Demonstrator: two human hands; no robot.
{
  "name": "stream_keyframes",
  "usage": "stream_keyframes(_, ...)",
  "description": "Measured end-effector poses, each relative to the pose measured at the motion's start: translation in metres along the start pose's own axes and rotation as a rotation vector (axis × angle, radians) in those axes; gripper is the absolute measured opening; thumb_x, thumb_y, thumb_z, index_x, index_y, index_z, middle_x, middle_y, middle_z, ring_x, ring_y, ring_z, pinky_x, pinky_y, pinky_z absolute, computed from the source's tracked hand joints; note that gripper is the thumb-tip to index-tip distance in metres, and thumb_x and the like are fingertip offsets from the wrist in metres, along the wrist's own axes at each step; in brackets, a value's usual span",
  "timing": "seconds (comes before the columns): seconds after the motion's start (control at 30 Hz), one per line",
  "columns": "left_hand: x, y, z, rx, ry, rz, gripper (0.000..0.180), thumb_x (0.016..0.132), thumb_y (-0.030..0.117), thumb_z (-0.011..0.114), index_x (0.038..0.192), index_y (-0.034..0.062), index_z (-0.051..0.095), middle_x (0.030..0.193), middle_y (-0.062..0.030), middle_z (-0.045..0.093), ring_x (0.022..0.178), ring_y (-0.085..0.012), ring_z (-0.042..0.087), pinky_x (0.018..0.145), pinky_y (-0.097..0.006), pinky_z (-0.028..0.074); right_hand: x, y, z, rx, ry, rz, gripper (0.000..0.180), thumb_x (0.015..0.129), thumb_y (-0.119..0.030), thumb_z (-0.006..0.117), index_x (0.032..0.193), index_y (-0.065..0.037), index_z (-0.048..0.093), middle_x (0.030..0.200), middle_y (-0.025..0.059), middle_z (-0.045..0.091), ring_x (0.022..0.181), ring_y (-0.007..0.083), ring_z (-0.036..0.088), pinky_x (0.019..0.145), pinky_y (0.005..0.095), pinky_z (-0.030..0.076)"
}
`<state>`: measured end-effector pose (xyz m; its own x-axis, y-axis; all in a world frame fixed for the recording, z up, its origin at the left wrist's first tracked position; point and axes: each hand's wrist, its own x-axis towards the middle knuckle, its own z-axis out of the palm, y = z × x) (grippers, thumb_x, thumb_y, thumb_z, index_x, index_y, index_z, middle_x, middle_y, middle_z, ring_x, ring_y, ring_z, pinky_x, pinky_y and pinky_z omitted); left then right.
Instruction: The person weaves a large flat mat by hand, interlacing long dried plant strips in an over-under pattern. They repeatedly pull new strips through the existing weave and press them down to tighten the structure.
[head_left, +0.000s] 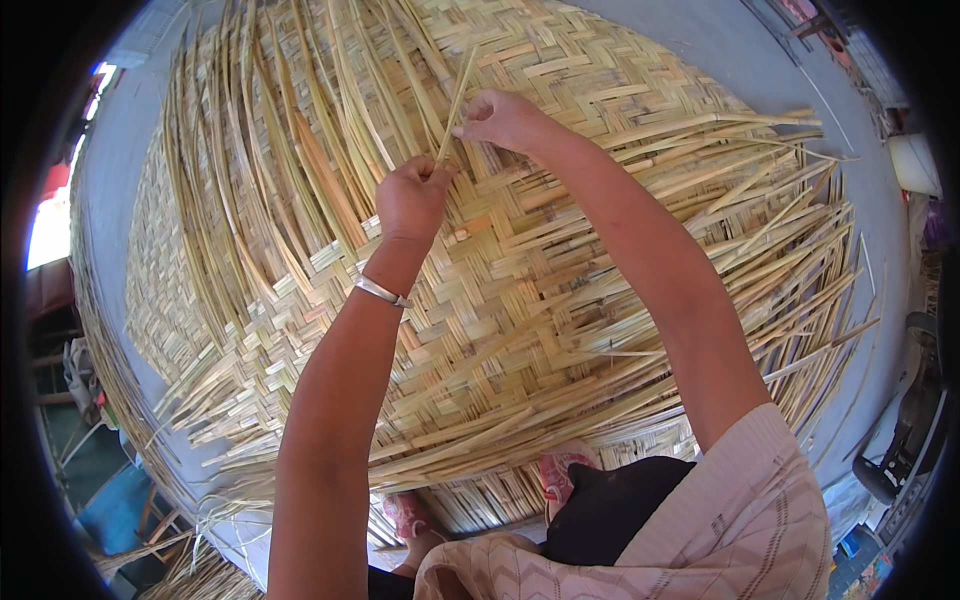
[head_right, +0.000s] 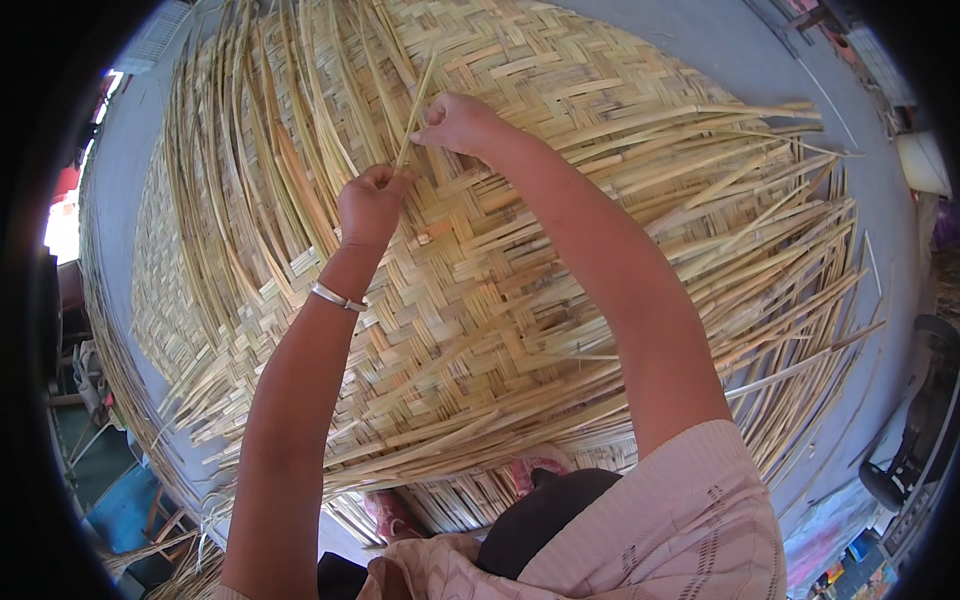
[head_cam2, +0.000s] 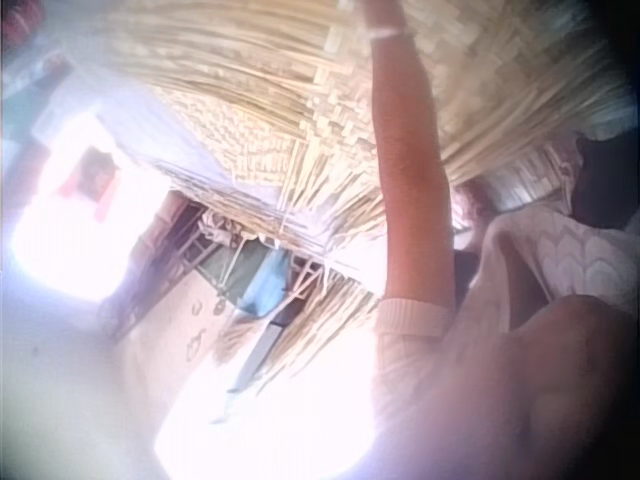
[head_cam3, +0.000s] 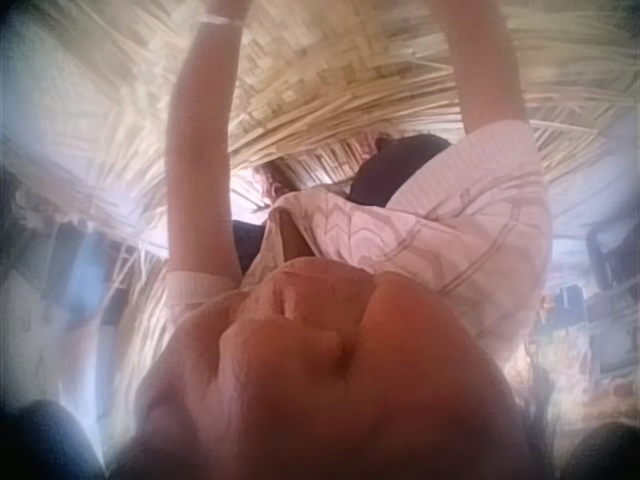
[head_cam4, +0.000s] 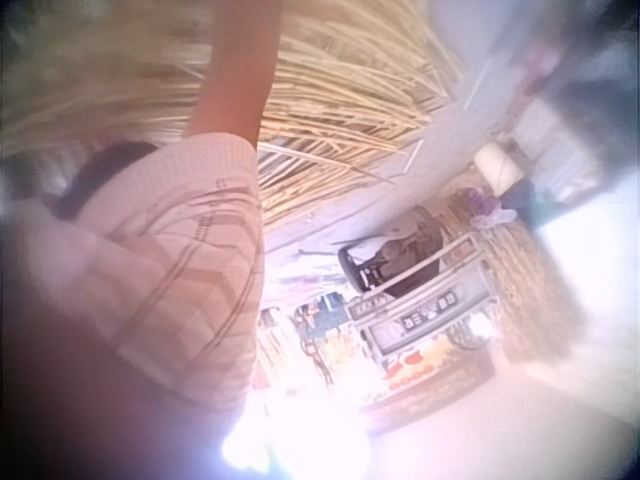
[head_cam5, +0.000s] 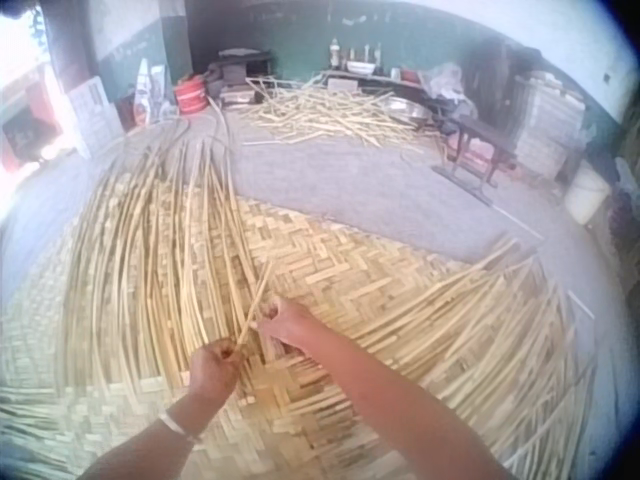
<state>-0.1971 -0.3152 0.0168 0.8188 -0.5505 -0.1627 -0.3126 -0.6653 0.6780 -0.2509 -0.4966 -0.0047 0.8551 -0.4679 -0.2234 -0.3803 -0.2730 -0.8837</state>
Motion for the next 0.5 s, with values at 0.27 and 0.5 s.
stream_keyframes(0.27, 0.002, -0.008, 0.007, -0.249, 0.08, -0.113, 0.026, 0.083, 0.025, 0.071, 0.076, 0.0005, 0.066, 0.059, 0.0009, 0.054, 0.049, -0.0069, 0.048, 0.048, -0.024, 0.041, 0.0, -0.009, 0.004, -0.389, 0.063, -0.14, 0.01, 0.08, -0.015, 0.063, 0.087, -0.008, 0.063, 0.085, 0.0105, 0.068, 0.083, 0.0295, 0.065, 0.072, 0.0406, 0.05)
stream_keyframes(0.5, -0.001, -0.007, 0.004, -0.293, 0.075, -0.145, 0.025, 0.084, 0.024, 0.07, 0.077, 0.0001, 0.065, 0.061, 0.0009, 0.054, 0.051, -0.007, 0.048, 0.049, -0.023, 0.044, 0.008, -0.03, 0.004, -0.658, -0.024, -0.048, 0.021, 0.081, -0.014, 0.06, 0.099, -0.008, 0.067, 0.096, 0.0123, 0.069, 0.095, 0.0316, 0.066, 0.078, 0.0435, 0.052)
